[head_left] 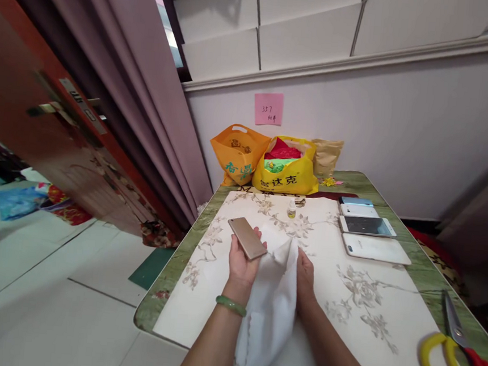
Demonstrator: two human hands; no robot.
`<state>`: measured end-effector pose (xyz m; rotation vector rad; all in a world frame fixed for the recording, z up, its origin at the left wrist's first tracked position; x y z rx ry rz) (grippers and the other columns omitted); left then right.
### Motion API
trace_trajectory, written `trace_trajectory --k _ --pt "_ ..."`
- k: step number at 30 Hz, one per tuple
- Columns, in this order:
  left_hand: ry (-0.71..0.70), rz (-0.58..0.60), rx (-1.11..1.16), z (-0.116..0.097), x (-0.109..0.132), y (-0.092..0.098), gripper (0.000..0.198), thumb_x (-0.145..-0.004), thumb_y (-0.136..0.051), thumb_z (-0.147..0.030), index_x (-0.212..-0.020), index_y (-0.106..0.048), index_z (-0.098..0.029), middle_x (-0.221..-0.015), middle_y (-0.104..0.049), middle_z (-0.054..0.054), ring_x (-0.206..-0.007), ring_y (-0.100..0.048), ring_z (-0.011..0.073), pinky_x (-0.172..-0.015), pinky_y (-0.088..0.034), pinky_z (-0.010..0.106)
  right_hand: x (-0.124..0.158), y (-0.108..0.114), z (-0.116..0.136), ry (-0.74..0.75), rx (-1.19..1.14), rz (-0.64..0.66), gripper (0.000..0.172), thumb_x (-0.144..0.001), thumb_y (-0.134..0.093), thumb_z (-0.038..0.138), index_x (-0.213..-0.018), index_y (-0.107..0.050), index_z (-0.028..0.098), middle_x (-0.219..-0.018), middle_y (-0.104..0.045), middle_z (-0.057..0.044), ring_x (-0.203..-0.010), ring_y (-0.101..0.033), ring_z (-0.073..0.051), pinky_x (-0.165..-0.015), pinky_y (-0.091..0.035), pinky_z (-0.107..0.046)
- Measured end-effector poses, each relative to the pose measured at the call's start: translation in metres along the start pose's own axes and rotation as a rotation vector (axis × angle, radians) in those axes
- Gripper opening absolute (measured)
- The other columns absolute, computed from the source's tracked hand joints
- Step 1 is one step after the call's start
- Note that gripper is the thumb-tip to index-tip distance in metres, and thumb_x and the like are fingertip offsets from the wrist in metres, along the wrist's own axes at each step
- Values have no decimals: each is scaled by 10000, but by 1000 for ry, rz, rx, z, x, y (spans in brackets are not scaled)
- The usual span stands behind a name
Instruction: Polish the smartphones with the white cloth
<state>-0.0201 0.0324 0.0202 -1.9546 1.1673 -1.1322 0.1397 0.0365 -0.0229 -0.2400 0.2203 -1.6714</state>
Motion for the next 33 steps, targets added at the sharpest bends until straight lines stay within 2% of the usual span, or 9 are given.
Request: trace_trajectory --k 3,6,9,13,16,20,23,27,33 --pt "41 63 -130 8 4 2 335 -816 -633 -432 -1045 -630 -188 -916 -690 78 -785 -662 191 -715 -537 363 -1 2 -6 -41 -41 -37 386 -845 -503 543 -923 -625 186 -783 -644 -24 -741 -552 -193 -679 -457 -290" --pt "-75 77 -350 10 9 3 398 -703 -761 -348 -1037 -627 -177 -889 -696 55 -760 -655 178 -721 -531 334 -2 2 -5 -37 -47 -43 369 -836 -520 539 -905 -626 193 -763 -640 -12 -733 -553 -188 -680 -461 -286" --pt "-134 123 -616 13 13 3 465 -651 -791 -340 -1046 -628 -155 -914 -700 61 -779 -647 189 -747 -518 336 -2 2 -3 -45 -51 -47 363 -831 -527 541 -882 -621 194 -750 -632 -4 -711 -548 -180 -669 -460 -281" --pt "-169 291 -937 10 20 -6 368 -759 -670 -404 -1019 -630 -147 -919 -684 54 -838 -617 198 -766 -483 319 -2 0 2 -47 -49 -51 373 -829 -519 560 -871 -613 201 -704 -609 13 -662 -526 -169 -638 -453 -275" --pt "-231 433 -1209 8 26 -17 252 -823 -576 -406 -857 -623 -161 -798 -640 13 -764 -566 166 -708 -440 278 -1 -2 6 -33 -60 -50 365 -840 -505 559 -845 -593 205 -706 -602 16 -677 -522 -167 -653 -452 -275" --pt "-413 448 -1479 7 35 -29 262 -836 -554 -381 -667 -520 -184 -621 -500 -39 -609 -434 120 -591 -342 245 0 -5 9 3 -19 -13 328 -836 -536 522 -734 -527 211 -639 -520 45 -626 -464 -140 -617 -422 -253" --pt "-479 409 -1432 10 39 -33 244 -847 -544 -366 -679 -518 -193 -626 -502 -40 -603 -427 119 -588 -327 242 -1 -5 9 40 37 14 321 -841 -532 504 -713 -508 210 -640 -489 51 -619 -437 -130 -611 -406 -247" --pt "-491 322 -1180 11 38 -35 231 -797 -626 -358 -660 -549 -188 -625 -520 -31 -610 -436 122 -585 -329 230 -2 -5 10 109 109 27 301 -823 -531 482 -698 -513 209 -650 -509 38 -627 -433 -136 -615 -395 -255" --pt "-556 107 -816 1 11 -33 208 -783 -643 -367 -730 -587 -173 -679 -552 -28 -649 -465 113 -635 -384 210 3 -16 16 144 218 135 393 -836 -498 530 -621 -395 219 -569 -365 56 -577 -309 -118 -541 -299 -242"
Point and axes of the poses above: each hand's wrist, its own x-axis away from the middle knuckle, its own y-axis out of the back of the hand, z = x × y, the point moved 6 cm from there along -x, towards the middle knuckle
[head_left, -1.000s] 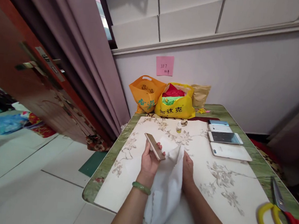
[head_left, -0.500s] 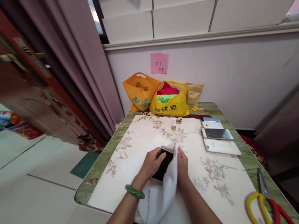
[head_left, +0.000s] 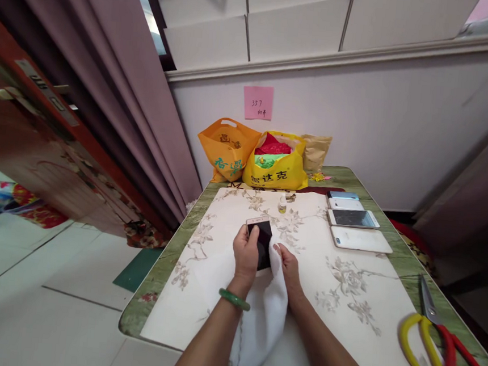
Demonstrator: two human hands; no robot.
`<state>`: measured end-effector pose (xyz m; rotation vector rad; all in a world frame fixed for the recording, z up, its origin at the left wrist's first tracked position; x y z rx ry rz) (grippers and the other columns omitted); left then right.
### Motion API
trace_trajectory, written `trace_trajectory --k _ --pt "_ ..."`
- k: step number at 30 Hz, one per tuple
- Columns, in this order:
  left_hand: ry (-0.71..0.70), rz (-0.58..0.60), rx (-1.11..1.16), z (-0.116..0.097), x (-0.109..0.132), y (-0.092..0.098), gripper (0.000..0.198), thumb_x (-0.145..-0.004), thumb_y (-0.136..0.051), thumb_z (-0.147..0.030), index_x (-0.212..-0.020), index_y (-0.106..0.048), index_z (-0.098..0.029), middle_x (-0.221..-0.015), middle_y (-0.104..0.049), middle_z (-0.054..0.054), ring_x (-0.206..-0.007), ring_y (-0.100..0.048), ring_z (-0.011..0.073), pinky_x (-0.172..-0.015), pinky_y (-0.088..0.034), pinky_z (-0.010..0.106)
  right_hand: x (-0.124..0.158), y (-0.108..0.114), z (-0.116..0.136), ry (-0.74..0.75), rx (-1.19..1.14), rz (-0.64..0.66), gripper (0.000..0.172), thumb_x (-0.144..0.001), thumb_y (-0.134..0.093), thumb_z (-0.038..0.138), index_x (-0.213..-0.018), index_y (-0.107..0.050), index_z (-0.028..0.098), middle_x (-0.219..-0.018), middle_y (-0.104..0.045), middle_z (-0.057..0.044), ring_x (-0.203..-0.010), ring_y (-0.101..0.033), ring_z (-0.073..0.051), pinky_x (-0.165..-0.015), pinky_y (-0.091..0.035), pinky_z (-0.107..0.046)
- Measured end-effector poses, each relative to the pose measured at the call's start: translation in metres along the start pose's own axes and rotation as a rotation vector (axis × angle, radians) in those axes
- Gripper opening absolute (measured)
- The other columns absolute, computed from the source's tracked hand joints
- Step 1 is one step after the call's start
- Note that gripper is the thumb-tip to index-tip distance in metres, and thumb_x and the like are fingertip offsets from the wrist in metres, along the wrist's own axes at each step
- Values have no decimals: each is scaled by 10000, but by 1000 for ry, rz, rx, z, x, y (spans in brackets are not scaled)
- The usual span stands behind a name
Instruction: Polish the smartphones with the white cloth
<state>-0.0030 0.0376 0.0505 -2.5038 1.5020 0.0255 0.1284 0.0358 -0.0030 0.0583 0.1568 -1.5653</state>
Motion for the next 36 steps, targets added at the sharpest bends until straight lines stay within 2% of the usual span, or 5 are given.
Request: trace_trajectory --k 9,23,29,32,36 --pt "-35 -303 203 2 -12 10 253 -814 -587 -422 -876 -578 -176 -776 -609 -11 -720 -554 126 -713 -462 256 3 -6 1 -6 -16 40 401 -866 -484 507 -620 -346 222 -579 -303 64 -565 -274 -107 -523 -268 -239" --pt "7 -367 321 1 -7 -9 208 -814 -568 -399 -884 -570 -203 -810 -622 -17 -753 -585 125 -718 -470 245 -1 1 -12 -168 -217 -33 422 -801 -540 602 -666 -513 202 -567 -477 46 -551 -399 -128 -537 -370 -253" --pt "73 -95 338 6 -4 -10 245 -763 -634 -365 -895 -608 -160 -715 -615 -9 -593 -576 108 -578 -476 224 0 12 0 -231 -366 -173 379 -822 -512 564 -826 -618 201 -693 -634 -5 -690 -559 -186 -647 -460 -283" --pt "169 175 204 11 1 -5 297 -747 -659 -366 -929 -616 -134 -568 -513 -51 -368 -420 67 -371 -356 205 1 18 7 -281 -367 -252 376 -818 -501 563 -772 -595 202 -644 -614 -4 -621 -534 -177 -601 -450 -283" --pt "222 346 160 6 13 5 421 -765 -653 -361 -1121 -606 -140 -515 -475 -70 -321 -369 56 -320 -287 193 2 17 10 -271 -372 -227 358 -813 -514 553 -712 -537 210 -594 -564 11 -547 -476 -154 -546 -427 -276"
Point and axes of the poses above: each hand's wrist, its own x-axis away from the middle knuckle, its own y-axis out of the back of the hand, z = x × y, the point moved 6 cm from there along -x, towards the middle knuckle
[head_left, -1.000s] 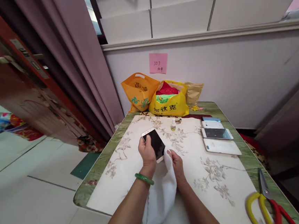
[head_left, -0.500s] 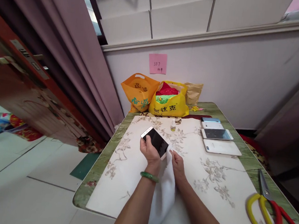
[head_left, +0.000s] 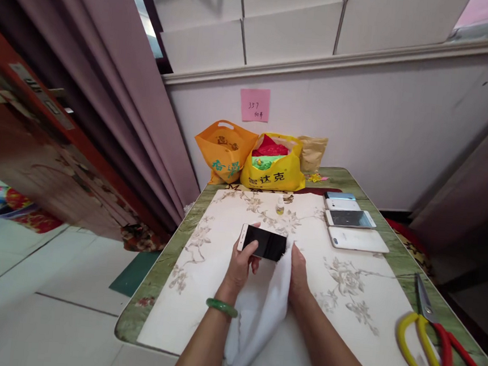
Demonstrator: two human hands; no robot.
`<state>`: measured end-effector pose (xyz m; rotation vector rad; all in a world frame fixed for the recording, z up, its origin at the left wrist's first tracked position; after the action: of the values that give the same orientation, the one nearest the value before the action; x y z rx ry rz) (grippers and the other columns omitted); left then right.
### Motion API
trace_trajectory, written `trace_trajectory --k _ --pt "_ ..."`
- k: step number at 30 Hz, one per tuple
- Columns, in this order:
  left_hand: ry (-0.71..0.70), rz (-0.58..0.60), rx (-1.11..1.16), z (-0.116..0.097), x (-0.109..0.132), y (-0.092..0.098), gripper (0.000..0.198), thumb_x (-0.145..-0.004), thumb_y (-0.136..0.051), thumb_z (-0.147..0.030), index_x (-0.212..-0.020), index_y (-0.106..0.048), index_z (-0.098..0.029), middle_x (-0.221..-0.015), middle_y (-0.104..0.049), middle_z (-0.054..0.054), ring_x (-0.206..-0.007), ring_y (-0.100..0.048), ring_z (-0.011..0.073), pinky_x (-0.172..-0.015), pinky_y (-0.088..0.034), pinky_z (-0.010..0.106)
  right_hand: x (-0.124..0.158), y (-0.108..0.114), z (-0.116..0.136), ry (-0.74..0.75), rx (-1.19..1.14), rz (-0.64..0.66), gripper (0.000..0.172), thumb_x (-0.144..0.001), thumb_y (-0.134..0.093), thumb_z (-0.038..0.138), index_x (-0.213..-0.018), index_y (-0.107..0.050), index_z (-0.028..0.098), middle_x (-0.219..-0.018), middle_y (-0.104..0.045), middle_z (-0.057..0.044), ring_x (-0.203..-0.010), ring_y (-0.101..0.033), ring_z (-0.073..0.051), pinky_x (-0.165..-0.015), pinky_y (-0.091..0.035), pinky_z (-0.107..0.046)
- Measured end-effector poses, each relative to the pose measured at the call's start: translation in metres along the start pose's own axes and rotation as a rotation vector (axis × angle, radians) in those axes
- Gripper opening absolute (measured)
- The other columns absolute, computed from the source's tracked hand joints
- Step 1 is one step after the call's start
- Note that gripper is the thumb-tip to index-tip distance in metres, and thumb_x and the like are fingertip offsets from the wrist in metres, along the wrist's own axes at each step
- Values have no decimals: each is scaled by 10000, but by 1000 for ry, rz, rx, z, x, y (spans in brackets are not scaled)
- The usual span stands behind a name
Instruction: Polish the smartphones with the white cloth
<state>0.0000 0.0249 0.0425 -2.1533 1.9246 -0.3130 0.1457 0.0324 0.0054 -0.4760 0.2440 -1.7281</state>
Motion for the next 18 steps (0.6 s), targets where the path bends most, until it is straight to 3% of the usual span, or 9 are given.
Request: trace_trajectory --k 3,6,10,14,16,18 --pt "37 60 -46 -5 8 -4 488 -768 -664 -351 -1208 -588 -155 -519 -498 -63 -326 -369 48 -330 -278 187 1 -2 -4 -6 18 30 382 -827 -495 575 -716 -524 211 -584 -544 15 -534 -459 -149 -531 -422 -274" --pt "-9 28 -109 -12 12 -4 488 -788 -648 -355 -1225 -585 -147 -447 -428 -81 -336 -366 57 -351 -281 184 1 -2 -7 36 75 52 390 -839 -484 578 -725 -530 208 -606 -553 13 -571 -473 -154 -558 -430 -270" --pt "-86 -111 -104 -16 13 -1 481 -787 -650 -367 -1207 -589 -143 -463 -416 -85 -353 -348 50 -363 -274 183 -2 -5 -14 109 121 154 354 -847 -495 540 -776 -569 201 -681 -590 9 -644 -499 -159 -606 -433 -267" --pt "-190 -362 25 -20 5 16 482 -741 -696 -353 -1172 -589 -167 -534 -482 -80 -376 -374 41 -391 -319 178 -3 -8 -24 120 203 244 393 -809 -547 549 -641 -510 196 -556 -500 37 -541 -411 -128 -518 -365 -252" --pt "-169 -442 138 -17 -1 27 449 -713 -711 -365 -1102 -619 -161 -518 -491 -81 -355 -369 40 -387 -321 180 -3 -6 -24 99 190 231 405 -804 -555 552 -613 -486 201 -533 -478 44 -526 -398 -123 -511 -362 -251" --pt "-81 -443 273 -11 -6 37 412 -722 -682 -422 -1024 -653 -143 -493 -515 -62 -334 -377 47 -378 -321 185 -4 0 -21 83 154 138 382 -819 -537 543 -644 -517 204 -576 -536 34 -567 -456 -139 -556 -406 -256"
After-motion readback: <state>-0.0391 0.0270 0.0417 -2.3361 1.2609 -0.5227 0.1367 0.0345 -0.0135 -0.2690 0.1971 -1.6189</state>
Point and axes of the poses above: each hand's wrist, its own x-axis away from the middle knuckle, its own y-axis out of the back of the hand, z = x × y, the point moved 6 cm from there along -x, towards the middle knuckle
